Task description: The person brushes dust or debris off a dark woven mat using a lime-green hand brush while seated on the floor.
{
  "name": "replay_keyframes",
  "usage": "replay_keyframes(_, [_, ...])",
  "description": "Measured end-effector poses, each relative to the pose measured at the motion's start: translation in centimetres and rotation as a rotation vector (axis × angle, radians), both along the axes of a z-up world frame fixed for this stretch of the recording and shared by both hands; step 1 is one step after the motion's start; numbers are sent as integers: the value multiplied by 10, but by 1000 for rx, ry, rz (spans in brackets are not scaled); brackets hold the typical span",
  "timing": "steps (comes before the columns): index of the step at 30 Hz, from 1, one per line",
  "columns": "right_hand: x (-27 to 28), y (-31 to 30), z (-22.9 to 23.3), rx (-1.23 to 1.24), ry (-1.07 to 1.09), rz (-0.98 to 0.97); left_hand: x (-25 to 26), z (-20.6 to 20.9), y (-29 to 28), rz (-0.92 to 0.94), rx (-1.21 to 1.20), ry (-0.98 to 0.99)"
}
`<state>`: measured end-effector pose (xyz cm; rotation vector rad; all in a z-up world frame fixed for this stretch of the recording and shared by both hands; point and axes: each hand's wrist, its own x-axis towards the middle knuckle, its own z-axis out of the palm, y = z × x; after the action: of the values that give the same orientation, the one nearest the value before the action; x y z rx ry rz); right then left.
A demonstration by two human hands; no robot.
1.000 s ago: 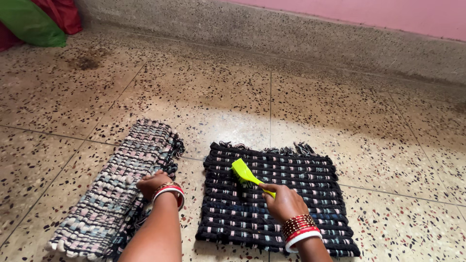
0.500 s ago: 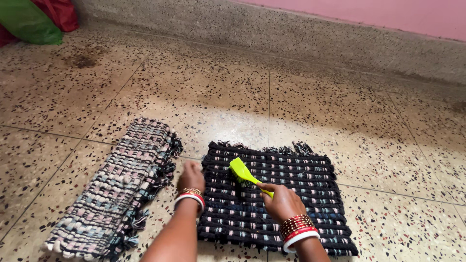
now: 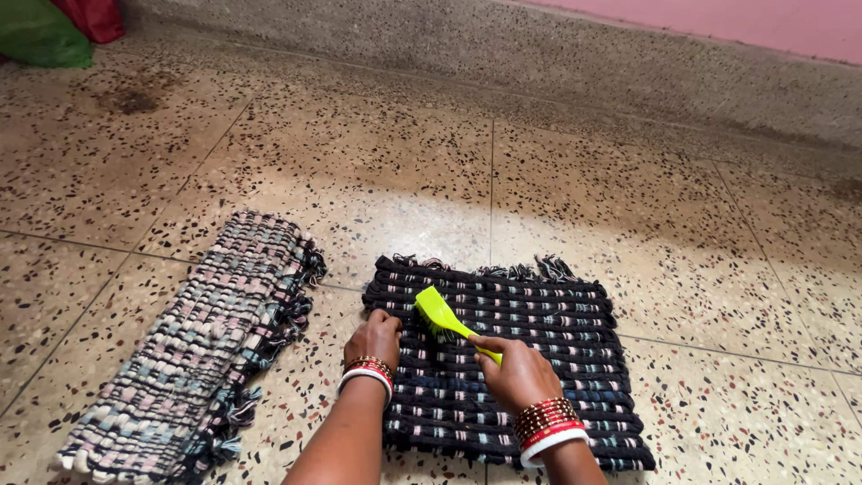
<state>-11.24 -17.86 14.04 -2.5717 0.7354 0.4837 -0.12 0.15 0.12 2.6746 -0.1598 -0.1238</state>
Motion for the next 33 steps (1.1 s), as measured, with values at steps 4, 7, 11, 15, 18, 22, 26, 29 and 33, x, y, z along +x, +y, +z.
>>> replay_keyframes(4, [1,-2,1,10,-2,2,2,5,0,-9,15,37])
replay_keyframes(7, [0,-2,2,9,-17,5,7,0,-4,-58,115,-38])
replay_keyframes(11, [0,-2,3,5,-23,8,8,-13,-4,-17,-20,25])
replay_keyframes(15, [-1,-1,0,2,-52,6,20,-21,6,13,-114,60])
replay_keyframes(18, [1,-1,-1,-1,-32,3,20,-15,6,4,-75,159])
replay_keyframes(22, [-1,0,-1,-2,-38,3,11,-6,5,-5,-34,188])
replay_keyframes(26, [-2,1,-3,-5,-66,6,17,-5,-5,74,-364,185])
replay_keyframes(29, [-1,1,-4,-6,-44,-8,24,-8,-12,121,-541,387])
replay_keyframes(33, [0,0,-4,-22,4,3,27,-29,-14,151,-318,268])
